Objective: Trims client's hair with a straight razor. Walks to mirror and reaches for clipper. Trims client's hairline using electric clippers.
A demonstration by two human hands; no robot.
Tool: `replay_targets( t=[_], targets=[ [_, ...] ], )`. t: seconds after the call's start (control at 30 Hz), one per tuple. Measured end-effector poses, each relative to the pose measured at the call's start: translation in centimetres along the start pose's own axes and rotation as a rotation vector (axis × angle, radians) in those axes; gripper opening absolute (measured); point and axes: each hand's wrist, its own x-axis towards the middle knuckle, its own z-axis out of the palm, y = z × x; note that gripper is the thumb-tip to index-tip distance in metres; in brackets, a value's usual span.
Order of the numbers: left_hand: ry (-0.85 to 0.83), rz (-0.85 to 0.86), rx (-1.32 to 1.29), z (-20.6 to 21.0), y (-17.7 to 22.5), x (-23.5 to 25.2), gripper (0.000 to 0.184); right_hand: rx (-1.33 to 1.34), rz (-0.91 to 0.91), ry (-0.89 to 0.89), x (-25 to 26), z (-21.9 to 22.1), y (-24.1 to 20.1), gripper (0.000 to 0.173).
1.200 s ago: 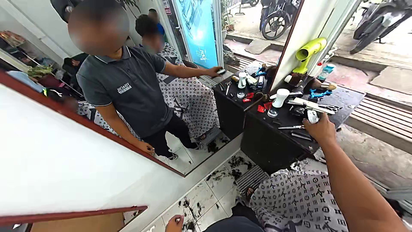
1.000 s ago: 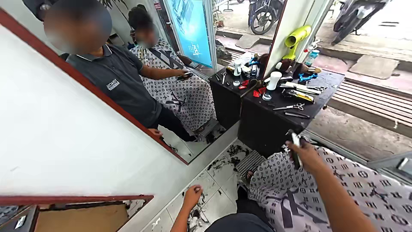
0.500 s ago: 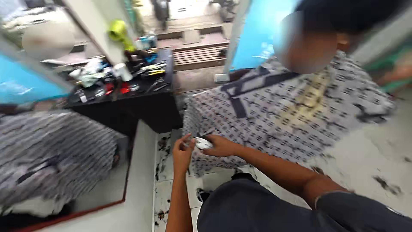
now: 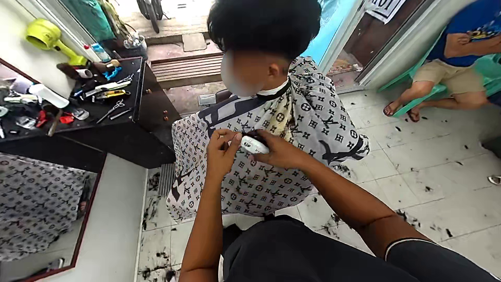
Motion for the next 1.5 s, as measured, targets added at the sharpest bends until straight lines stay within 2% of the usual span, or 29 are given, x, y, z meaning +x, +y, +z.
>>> replay_targets(
  t=[0.1,0.17,0.27,0.4,0.47,0.63,0.73,0.83,0.93,1.03,1.17,1.27,1.33,1.4,1.5],
  targets=[
    [-0.020,-0.053,-0.017,2.0,0.4,2.4,0.022,0.167,0.008,0.087,0.3,-3.3,1.3,0.059],
    [-0.050,-0.152,-0.064,2.9,-0.1,4.4,0.026,0.344,0.015,0.154,1.2,-4.5,1.6,0.054],
    [-0.112,-0.271,-0.277,4.8,-0.7,7.2,0.029,0.688,0.013,0.163,2.9,-5.5,1.6,0.045],
    [-0.150,-0.319,-0.566,6.9,-1.1,10.1,0.039,0.845,0.010,0.168,5.4,-6.4,0.3,0.042],
    [-0.177,-0.296,-0.641,7.2,-1.3,11.0,0.044,0.879,0.008,0.201,6.0,-6.7,-0.4,0.041],
    [-0.239,-0.210,-0.772,7.5,-2.5,12.6,0.043,0.936,0.055,0.241,7.0,-6.9,-1.3,0.035],
    [-0.267,-0.177,-0.737,7.4,-3.0,13.2,0.043,1.001,0.113,0.244,7.3,-6.8,-1.2,0.032],
    [-0.275,-0.165,-0.741,7.3,-3.3,13.4,0.042,1.019,0.096,0.275,7.3,-6.8,-1.4,0.026],
    [-0.263,-0.186,-0.756,7.4,-3.2,13.5,0.036,0.940,0.030,0.335,7.4,-6.7,-1.8,0.031],
    [-0.276,-0.181,-0.759,7.1,-3.3,13.6,0.038,0.979,0.074,0.331,7.4,-6.8,-2.1,0.026],
    [-0.260,-0.228,-0.767,7.1,-3.1,13.8,0.035,0.927,-0.038,0.366,7.7,-6.6,-1.8,0.031],
    [-0.272,-0.209,-0.757,6.9,-3.3,13.9,0.035,0.966,0.034,0.354,7.7,-6.8,-2.2,0.026],
    [-0.269,-0.204,-0.756,6.9,-3.3,14.0,0.034,0.928,0.000,0.374,7.8,-6.8,-2.1,0.026],
    [-0.265,-0.215,-0.756,6.9,-3.2,14.0,0.032,0.839,-0.072,0.420,8.0,-6.6,-1.8,0.034],
    [-0.267,-0.213,-0.752,6.9,-3.3,14.0,0.035,0.876,-0.029,0.411,8.0,-6.6,-1.9,0.032]
  ],
)
